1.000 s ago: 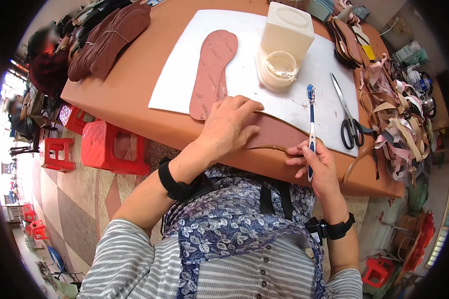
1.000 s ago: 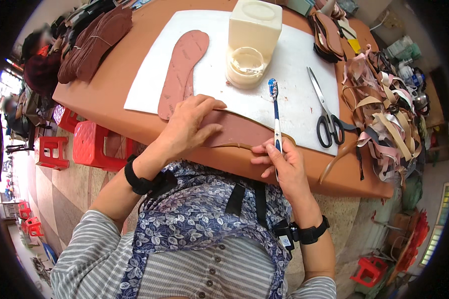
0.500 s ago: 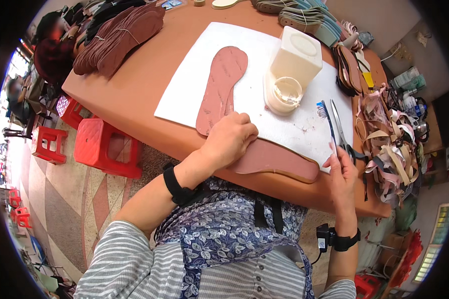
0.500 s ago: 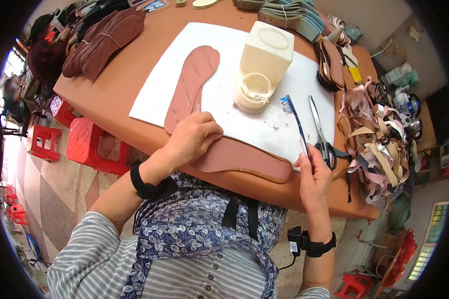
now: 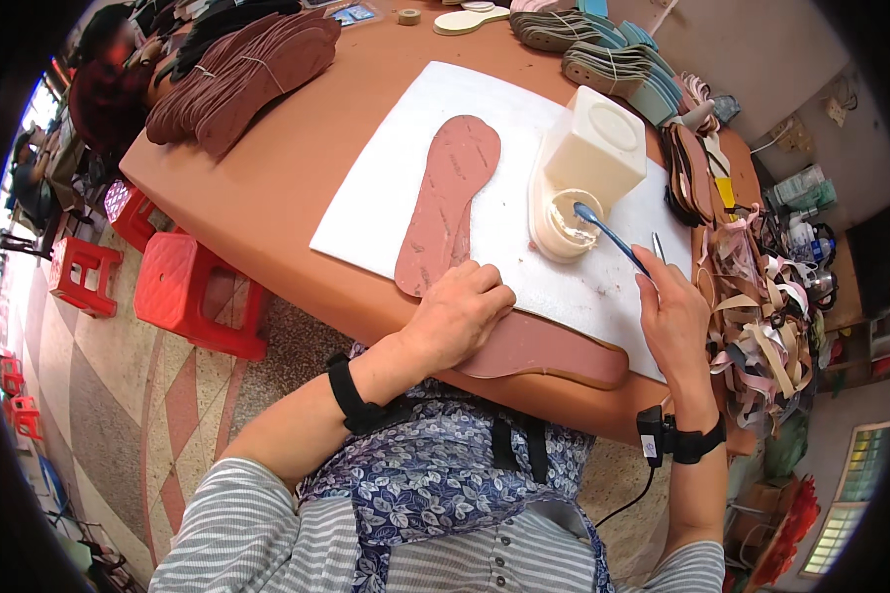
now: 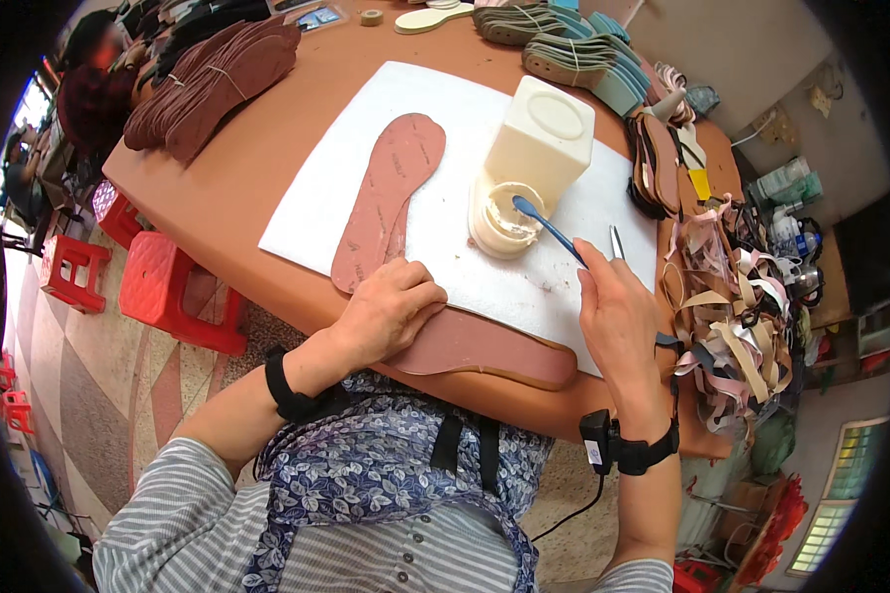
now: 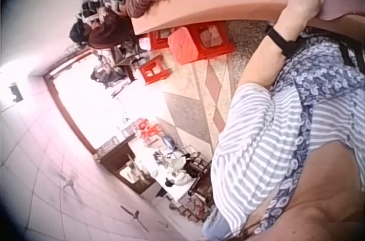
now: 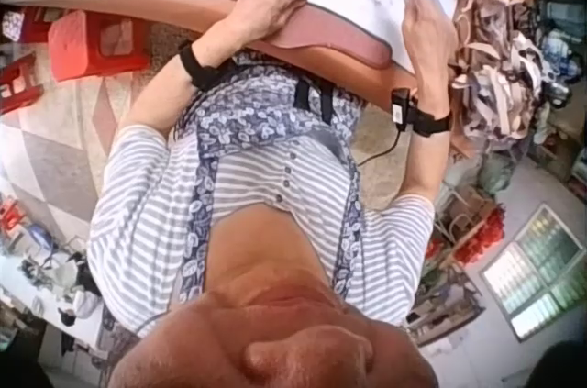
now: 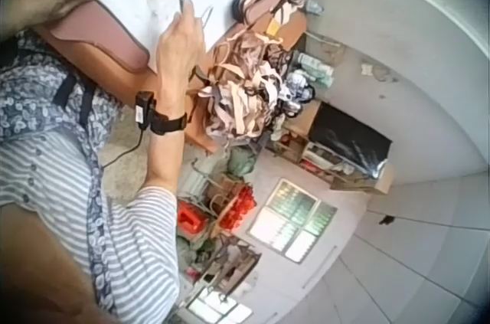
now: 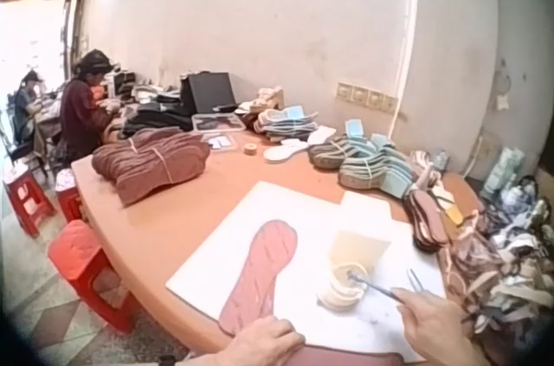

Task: Applying adhesive and wrapping a leather strip around the edge of a shoe insole.

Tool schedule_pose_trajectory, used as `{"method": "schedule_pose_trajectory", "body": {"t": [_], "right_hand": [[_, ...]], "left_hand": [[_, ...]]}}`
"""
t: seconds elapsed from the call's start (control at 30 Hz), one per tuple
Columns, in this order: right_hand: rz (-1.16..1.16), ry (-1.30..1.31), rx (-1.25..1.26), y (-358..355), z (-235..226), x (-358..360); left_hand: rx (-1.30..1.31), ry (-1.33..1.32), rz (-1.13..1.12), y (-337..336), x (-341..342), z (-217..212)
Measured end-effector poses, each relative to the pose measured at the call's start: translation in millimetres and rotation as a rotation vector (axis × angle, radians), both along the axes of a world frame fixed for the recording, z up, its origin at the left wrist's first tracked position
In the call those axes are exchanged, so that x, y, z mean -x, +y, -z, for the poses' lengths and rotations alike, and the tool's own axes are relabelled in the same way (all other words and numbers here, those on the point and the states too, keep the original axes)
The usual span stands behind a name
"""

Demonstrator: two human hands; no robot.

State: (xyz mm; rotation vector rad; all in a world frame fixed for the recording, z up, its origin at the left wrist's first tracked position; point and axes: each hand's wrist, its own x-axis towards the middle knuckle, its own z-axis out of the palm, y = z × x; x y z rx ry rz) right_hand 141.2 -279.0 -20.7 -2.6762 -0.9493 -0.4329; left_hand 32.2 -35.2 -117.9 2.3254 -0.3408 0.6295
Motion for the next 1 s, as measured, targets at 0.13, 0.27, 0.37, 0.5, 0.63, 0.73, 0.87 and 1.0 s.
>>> {"method": "schedule_pose_trajectory", "body": {"t": [0.13,0.27,0.37,0.5,0.63,0.73,0.87,1.0], "right_hand": [[0.06,0.08,0.124,3,-4,-2],[0.047,0.063,0.116,5,-5,-4],[0.015,0.038,-0.004,4,-2,-4],[0.028,0.094,-0.101,-2,5,-1],[0.064,0.127,-0.155,-5,13,3],[0.027,0.168,-0.203,-4,17,4],[0.072,0.295,-0.311,-12,11,10],[0.064,0.396,-0.353,-28,8,39]], "left_hand": [[0.002,-0.016,-0.009,-1,-1,1],[-0.014,0.01,-0.016,-2,-1,1],[-0.006,0.018,-0.017,-2,-1,0],[0.003,0.027,-0.014,-2,-1,-1],[-0.003,0.038,-0.022,-1,-2,-2],[-0.006,0.059,-0.016,0,-2,-2],[-0.007,0.09,-0.026,0,-3,-4],[-0.01,0.105,-0.033,0,-3,-5]]}}
